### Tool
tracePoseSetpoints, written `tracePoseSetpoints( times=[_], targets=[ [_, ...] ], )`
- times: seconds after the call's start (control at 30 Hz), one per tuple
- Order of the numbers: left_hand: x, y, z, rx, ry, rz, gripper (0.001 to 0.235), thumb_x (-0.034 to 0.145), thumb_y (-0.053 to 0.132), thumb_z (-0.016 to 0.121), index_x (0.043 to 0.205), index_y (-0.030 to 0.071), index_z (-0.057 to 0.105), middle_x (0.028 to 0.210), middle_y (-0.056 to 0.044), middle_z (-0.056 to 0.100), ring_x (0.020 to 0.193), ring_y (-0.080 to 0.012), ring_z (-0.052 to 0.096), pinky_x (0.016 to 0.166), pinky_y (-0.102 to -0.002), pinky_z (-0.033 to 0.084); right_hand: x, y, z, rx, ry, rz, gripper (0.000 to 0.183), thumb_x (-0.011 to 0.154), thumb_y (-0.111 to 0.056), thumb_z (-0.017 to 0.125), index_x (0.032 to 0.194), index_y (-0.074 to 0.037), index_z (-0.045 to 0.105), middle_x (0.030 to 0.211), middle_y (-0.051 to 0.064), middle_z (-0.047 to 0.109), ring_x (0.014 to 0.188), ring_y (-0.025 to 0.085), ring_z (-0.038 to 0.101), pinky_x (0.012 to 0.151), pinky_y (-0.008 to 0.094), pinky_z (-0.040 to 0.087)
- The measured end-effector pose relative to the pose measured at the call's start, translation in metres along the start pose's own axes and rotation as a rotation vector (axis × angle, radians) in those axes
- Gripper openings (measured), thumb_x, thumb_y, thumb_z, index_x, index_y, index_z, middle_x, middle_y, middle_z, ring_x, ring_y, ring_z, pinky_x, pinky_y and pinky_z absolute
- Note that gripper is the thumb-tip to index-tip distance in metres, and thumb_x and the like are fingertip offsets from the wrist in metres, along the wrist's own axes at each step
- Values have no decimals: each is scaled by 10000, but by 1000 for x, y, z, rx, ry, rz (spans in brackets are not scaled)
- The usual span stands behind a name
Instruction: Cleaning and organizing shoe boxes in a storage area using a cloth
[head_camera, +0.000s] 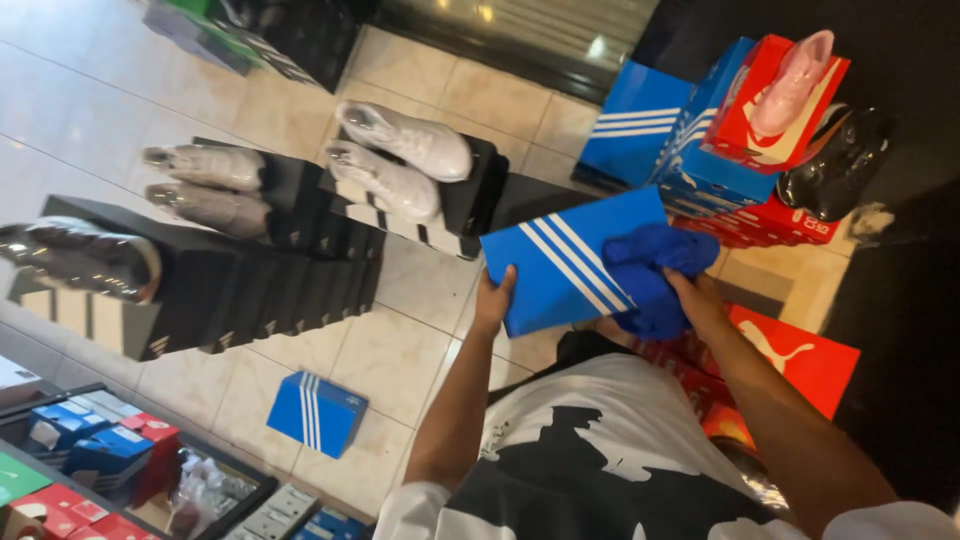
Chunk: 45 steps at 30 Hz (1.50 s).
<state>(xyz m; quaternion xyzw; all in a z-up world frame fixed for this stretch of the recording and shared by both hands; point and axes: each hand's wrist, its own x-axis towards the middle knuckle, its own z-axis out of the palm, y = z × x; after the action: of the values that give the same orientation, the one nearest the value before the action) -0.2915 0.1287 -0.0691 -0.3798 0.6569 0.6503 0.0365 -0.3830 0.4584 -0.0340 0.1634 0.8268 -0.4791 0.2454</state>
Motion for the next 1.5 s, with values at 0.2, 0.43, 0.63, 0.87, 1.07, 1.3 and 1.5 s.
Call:
tracePoseSetpoints(
  times=[0.2,0.43,0.63,0.87,1.07,1.3,1.5],
  targets=[
    [66,-27,45,68,69,-46,974,991,615,602,1620,19,158,1651,-295,193,1525,-437,219,1252,-560,272,77,12,9,-364,338,-1079,793,1007,-121,711,1580,168,246,1610,411,157,1476,524,164,1205,567,199],
    [68,-21,64,224,163,-67,776,1036,719,250,1615,207,186,1441,-295,505,1268,-515,545,1034,-643,461,100,-6,114,-870,313,-1013,735,844,-382,765,1473,-43,592,1560,330,398,1386,664,267,1101,719,254],
    [63,-26,53,385,202,-185,559,1080,538,279,1585,301,264,1199,-301,677,1101,-492,665,931,-611,541,92,-34,154,-886,-105,-1300,746,798,-422,667,1505,-232,524,1617,82,425,1442,449,361,1147,624,297],
    [63,-12,54,324,81,-242,769,987,691,370,1611,279,193,1389,-269,572,1188,-500,621,989,-607,513,209,-72,131,-1148,236,-960,408,932,-521,630,1168,-203,729,1236,101,669,1254,425,522,960,585,424],
    [76,-75,72,307,93,-309,736,977,693,429,1578,305,255,1333,-209,609,1144,-461,645,982,-572,528,182,-130,258,-1212,-536,-577,490,882,-669,461,1081,-355,781,1146,-82,763,1147,235,702,953,447,545],
    [58,-2,55,239,131,-284,760,994,648,432,1624,299,190,1373,-254,595,1182,-490,628,997,-606,516,278,-120,100,-1390,-456,-162,529,870,-664,480,1196,-368,774,1223,9,769,1209,315,680,1001,483,543],
    [65,-5,57,213,117,-228,739,1001,680,390,1627,329,213,1431,-224,552,1243,-471,596,1023,-593,497,171,-82,186,-767,600,-1402,525,848,-348,672,1312,-121,763,1320,196,681,1210,422,634,1010,485,532]
  ],
)
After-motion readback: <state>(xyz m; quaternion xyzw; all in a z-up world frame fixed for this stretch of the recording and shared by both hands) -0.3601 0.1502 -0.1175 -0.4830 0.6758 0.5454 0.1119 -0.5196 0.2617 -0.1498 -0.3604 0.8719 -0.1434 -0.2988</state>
